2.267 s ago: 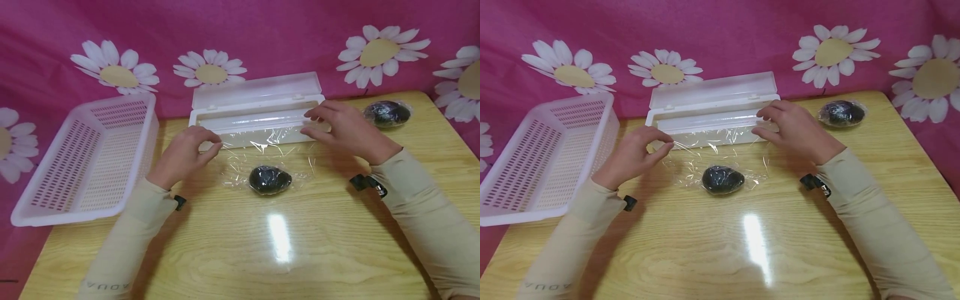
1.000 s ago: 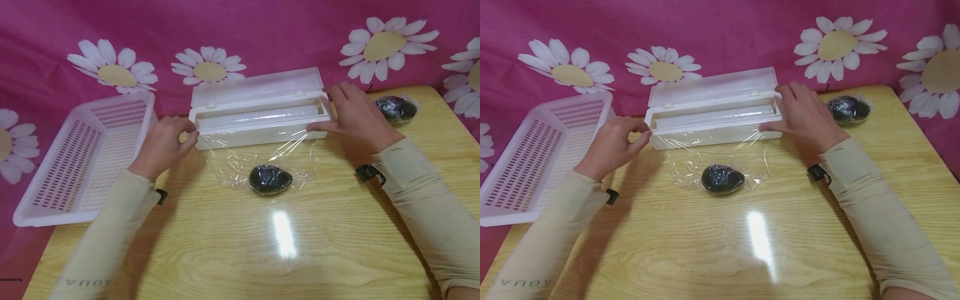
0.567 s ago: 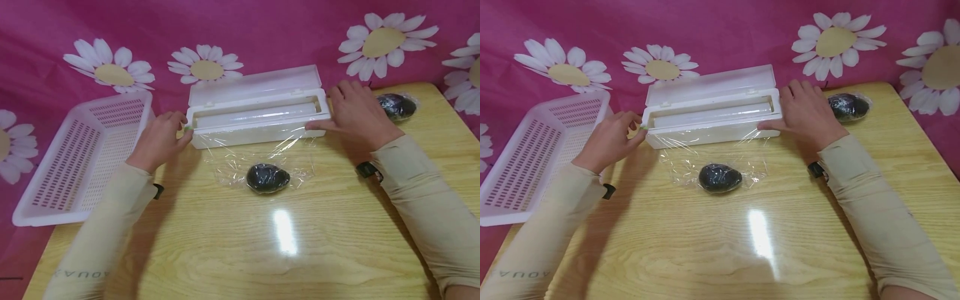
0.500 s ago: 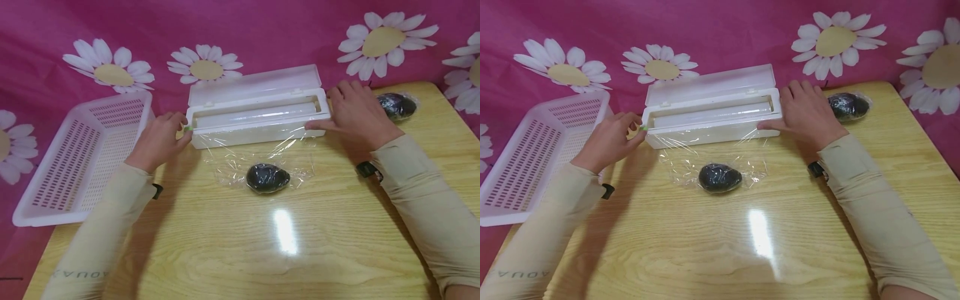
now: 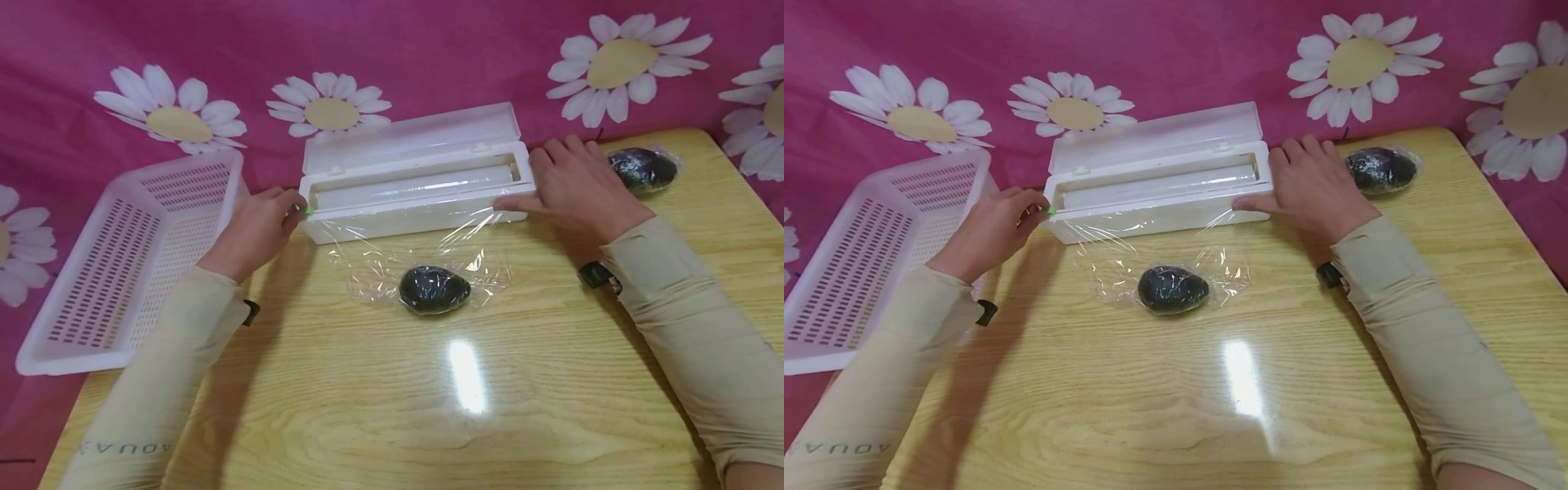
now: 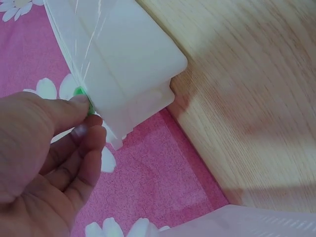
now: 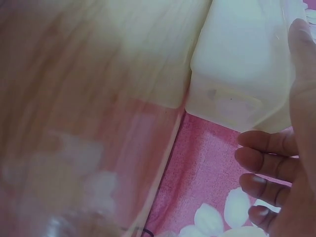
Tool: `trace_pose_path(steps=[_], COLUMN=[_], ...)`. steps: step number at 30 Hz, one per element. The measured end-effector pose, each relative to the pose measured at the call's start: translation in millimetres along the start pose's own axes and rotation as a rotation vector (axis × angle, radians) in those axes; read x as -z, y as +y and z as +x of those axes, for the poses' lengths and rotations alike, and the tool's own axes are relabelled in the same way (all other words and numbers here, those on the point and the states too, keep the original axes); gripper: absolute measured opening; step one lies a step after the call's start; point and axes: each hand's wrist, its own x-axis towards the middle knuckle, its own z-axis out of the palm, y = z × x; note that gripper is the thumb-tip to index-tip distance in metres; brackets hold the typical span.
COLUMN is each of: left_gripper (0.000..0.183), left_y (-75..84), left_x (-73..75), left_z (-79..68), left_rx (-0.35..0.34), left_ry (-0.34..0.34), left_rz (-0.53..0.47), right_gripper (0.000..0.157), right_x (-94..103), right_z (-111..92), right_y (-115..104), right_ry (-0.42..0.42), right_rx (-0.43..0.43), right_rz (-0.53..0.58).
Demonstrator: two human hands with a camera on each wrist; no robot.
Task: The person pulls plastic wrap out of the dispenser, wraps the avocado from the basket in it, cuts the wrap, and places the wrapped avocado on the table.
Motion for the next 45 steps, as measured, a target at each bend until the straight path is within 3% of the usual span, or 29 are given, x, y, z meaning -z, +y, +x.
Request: trace_pose_path(steps=[8,14,27,45], left_gripper=[0.013,0.014,0.015,0.014], left_y=[2.3,8.5,17.7,26.1], left_x=[-0.9,0.9,-2.4,-1.0], left_z=[3.1,6.6,17.7,29.9], left_rx=[-0.009,0.006,-0.008,-0.016], left_ry=[0.007,-0.031,-0.046,-0.090], left_rz=[-0.008,-0.028,0.011,0.018], right_gripper=[0.101,0.100,0.093,0.094], right_x=[-0.4,-1.4,-4.5,-3.2], right_z=[1.1,1.1,0.3,1.0], right_y=[-0.7,-1.1,0.4,1.9], right_ry=[0.005,0.006,0.053,0.037], right_rx=[-0.005,-0.001,0.024,0.018], right_rz=[0.007,0.004,-0.007,0.004])
